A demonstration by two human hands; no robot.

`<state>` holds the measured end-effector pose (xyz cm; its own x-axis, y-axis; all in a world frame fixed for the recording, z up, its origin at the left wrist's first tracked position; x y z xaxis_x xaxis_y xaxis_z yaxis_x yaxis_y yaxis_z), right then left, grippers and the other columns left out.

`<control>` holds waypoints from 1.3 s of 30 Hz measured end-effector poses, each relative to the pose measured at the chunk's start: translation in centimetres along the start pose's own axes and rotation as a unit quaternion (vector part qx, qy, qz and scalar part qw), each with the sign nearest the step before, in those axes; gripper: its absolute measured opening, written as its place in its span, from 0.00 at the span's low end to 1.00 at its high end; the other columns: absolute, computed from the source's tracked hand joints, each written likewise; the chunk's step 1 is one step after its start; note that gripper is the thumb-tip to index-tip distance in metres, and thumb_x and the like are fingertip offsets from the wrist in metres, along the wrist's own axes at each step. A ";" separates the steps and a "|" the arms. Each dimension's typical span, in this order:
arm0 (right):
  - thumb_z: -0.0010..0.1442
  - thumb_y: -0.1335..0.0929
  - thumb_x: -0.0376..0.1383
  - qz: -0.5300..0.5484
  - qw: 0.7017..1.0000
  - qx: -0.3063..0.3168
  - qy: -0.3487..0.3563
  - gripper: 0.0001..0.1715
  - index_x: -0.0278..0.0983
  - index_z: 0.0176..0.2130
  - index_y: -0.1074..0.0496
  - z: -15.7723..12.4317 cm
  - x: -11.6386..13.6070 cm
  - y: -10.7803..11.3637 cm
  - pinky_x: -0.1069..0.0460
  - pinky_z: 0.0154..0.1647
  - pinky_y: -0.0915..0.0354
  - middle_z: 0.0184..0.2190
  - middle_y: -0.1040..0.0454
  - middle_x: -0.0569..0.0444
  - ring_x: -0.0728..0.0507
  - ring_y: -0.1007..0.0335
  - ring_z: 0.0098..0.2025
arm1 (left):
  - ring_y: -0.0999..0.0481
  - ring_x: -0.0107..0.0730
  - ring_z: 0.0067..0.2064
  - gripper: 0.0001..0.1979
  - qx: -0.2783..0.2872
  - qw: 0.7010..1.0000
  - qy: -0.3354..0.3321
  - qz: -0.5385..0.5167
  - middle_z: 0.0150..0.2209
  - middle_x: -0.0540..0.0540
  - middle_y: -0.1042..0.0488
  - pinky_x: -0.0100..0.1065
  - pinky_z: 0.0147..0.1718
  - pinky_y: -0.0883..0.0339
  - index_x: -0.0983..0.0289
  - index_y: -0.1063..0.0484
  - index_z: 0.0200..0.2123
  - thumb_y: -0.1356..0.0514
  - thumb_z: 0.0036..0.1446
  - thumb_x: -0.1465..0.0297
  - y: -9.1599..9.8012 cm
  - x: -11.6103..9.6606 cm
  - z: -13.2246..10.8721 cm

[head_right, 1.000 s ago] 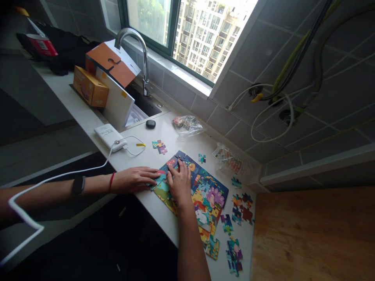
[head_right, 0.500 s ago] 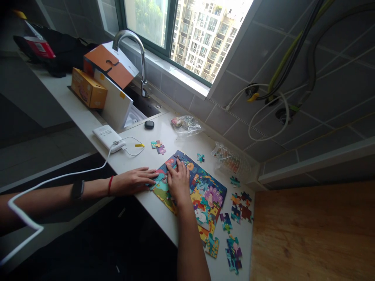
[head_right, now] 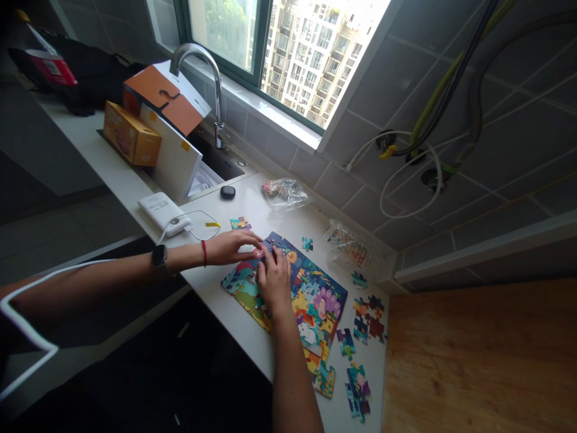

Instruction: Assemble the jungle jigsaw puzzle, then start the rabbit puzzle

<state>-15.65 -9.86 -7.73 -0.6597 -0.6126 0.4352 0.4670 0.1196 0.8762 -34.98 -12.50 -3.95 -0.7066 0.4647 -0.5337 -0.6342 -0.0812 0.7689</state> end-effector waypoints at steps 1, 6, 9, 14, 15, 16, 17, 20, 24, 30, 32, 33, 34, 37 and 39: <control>0.72 0.36 0.39 0.009 1.000 -0.006 -0.003 0.29 0.40 0.68 0.31 0.0 -0.2 -0.1 0.37 0.72 0.41 0.68 0.33 0.42 0.34 0.38 0.70 | 0.18 0.43 0.53 0.10 0.002 1.000 0.006 0.028 0.54 0.60 0.18 0.39 0.56 0.26 0.61 0.17 0.48 0.36 0.68 0.65 -0.5 0.8 1.4; 0.72 0.37 0.39 0.022 1.000 -0.015 -0.011 0.28 0.36 0.67 0.31 0.0 -0.6 -0.1 0.38 0.71 0.40 0.67 0.32 0.40 0.34 0.36 0.68 | 0.19 0.43 0.54 0.10 0.042 0.994 0.010 0.102 0.54 0.58 0.18 0.39 0.56 0.27 0.58 0.15 0.47 0.35 0.65 0.70 -3.4 4.6 6.2; 0.71 0.36 0.38 0.005 1.000 -0.011 -0.022 0.26 0.36 0.65 0.28 -0.1 -0.2 0.0 0.38 0.71 0.39 0.66 0.32 0.41 0.34 0.35 0.67 | 0.19 0.41 0.54 0.12 0.044 0.994 -0.013 0.100 0.54 0.57 0.18 0.39 0.56 0.27 0.56 0.14 0.46 0.39 0.67 0.70 -4.0 5.7 7.0; 0.71 0.36 0.37 -0.011 1.000 -0.009 -0.026 0.24 0.38 0.63 0.26 -0.1 0.2 0.2 0.37 0.70 0.38 0.66 0.32 0.41 0.34 0.35 0.67 | 0.23 0.46 0.58 0.16 0.084 0.985 -0.029 0.150 0.59 0.56 0.21 0.41 0.54 0.28 0.53 0.16 0.51 0.37 0.63 0.70 -3.8 5.7 6.8; 0.71 0.36 0.38 -0.010 1.000 -0.011 -0.025 0.24 0.38 0.63 0.26 -0.1 0.2 0.2 0.37 0.70 0.38 0.66 0.32 0.41 0.34 0.35 0.67 | 0.24 0.47 0.60 0.17 0.097 0.982 -0.028 0.162 0.60 0.56 0.21 0.42 0.54 0.29 0.52 0.17 0.52 0.37 0.62 0.70 -3.7 5.6 6.8; 0.71 0.35 0.38 -0.007 1.000 -0.014 -0.024 0.23 0.39 0.62 0.26 -0.1 0.1 0.2 0.37 0.69 0.38 0.66 0.31 0.41 0.34 0.35 0.66 | 0.25 0.48 0.61 0.18 0.109 0.979 -0.027 0.171 0.61 0.55 0.22 0.42 0.54 0.29 0.51 0.17 0.53 0.36 0.62 0.70 -3.6 5.5 6.8; 0.71 0.35 0.38 -0.002 1.000 -0.018 -0.023 0.23 0.39 0.62 0.26 -0.1 0.1 0.2 0.37 0.69 0.38 0.66 0.31 0.42 0.34 0.34 0.66 | 0.26 0.48 0.62 0.18 0.120 0.976 -0.025 0.179 0.62 0.54 0.23 0.42 0.53 0.30 0.50 0.17 0.53 0.37 0.62 0.70 -3.5 5.3 6.8; 0.71 0.36 0.39 0.036 0.999 -0.027 -0.024 0.23 0.39 0.61 0.25 0.0 -0.2 0.1 0.37 0.69 0.38 0.65 0.30 0.41 0.34 0.34 0.66 | 0.27 0.49 0.62 0.16 0.146 0.969 -0.017 0.196 0.61 0.54 0.23 0.42 0.52 0.30 0.50 0.17 0.51 0.37 0.63 0.69 -3.4 4.8 7.3; 0.72 0.39 0.40 0.131 0.988 -0.070 -0.044 0.24 0.37 0.59 0.22 0.2 -1.0 0.5 0.38 0.69 0.37 0.62 0.26 0.42 0.38 0.31 0.65 | 0.27 0.50 0.61 0.12 0.159 0.966 -0.005 0.206 0.58 0.56 0.21 0.42 0.51 0.30 0.53 0.15 0.47 0.35 0.62 0.68 -3.2 3.8 8.0; 0.67 0.38 0.41 0.271 0.937 -0.170 -0.143 0.24 0.35 0.52 0.20 0.5 -4.4 0.5 0.40 0.65 0.33 0.53 0.19 0.43 0.38 0.24 0.58 | 0.34 0.58 0.69 0.23 0.126 0.968 0.020 0.214 0.69 0.67 0.32 0.51 0.62 0.35 0.62 0.24 0.61 0.36 0.64 0.64 -4.4 2.0 5.4; 0.64 0.37 0.42 0.325 0.916 -0.166 -0.168 0.25 0.35 0.52 0.20 0.7 -5.6 -0.1 0.40 0.64 0.32 0.54 0.19 0.43 0.38 0.24 0.57 | 0.40 0.58 0.73 0.29 0.097 0.976 0.019 0.192 0.72 0.68 0.37 0.54 0.67 0.41 0.66 0.37 0.71 0.45 0.71 0.62 -5.3 1.3 3.4; 0.63 0.37 0.42 0.348 0.907 -0.162 -0.174 0.25 0.34 0.53 0.21 0.7 -6.0 -0.4 0.40 0.64 0.31 0.54 0.19 0.42 0.38 0.23 0.57 | 0.42 0.58 0.74 0.32 0.097 0.980 0.006 0.173 0.73 0.69 0.40 0.54 0.68 0.43 0.67 0.43 0.74 0.46 0.73 0.60 -5.8 0.9 2.3; 0.63 0.37 0.42 0.365 0.900 -0.159 -0.177 0.26 0.34 0.53 0.21 0.8 -6.4 -0.7 0.40 0.63 0.31 0.54 0.19 0.42 0.38 0.23 0.57 | 0.44 0.59 0.75 0.34 0.100 0.982 -0.011 0.157 0.74 0.70 0.43 0.55 0.69 0.45 0.69 0.47 0.75 0.48 0.74 0.57 -6.2 0.6 1.3; 0.61 0.36 0.43 0.391 0.887 -0.159 -0.188 0.25 0.34 0.51 0.22 1.0 -7.3 -1.1 0.40 0.63 0.30 0.53 0.18 0.41 0.38 0.22 0.56 | 0.50 0.62 0.77 0.38 0.116 0.983 -0.041 0.137 0.76 0.72 0.49 0.58 0.70 0.48 0.70 0.47 0.76 0.51 0.74 0.50 -6.9 0.0 -0.7; 0.60 0.36 0.43 0.399 0.882 -0.159 -0.193 0.25 0.34 0.51 0.21 1.1 -7.6 -1.1 0.40 0.62 0.30 0.52 0.18 0.42 0.38 0.22 0.55 | 0.51 0.64 0.77 0.40 0.124 0.982 -0.045 0.139 0.76 0.71 0.51 0.59 0.70 0.48 0.67 0.46 0.76 0.50 0.72 0.47 -7.0 -0.1 -1.1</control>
<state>-11.83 -4.45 -11.82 -0.1681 -0.1136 0.9792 0.9746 0.1297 0.1823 -30.83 -12.94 -9.65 -0.8037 0.5319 -0.2667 -0.3176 -0.0045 0.9482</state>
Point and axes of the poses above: each hand's wrist, its own z-axis towards the middle knuckle, its own y-axis out of the back of the hand, x = y × z, the point moved 3 cm from there along z, towards the middle knuckle
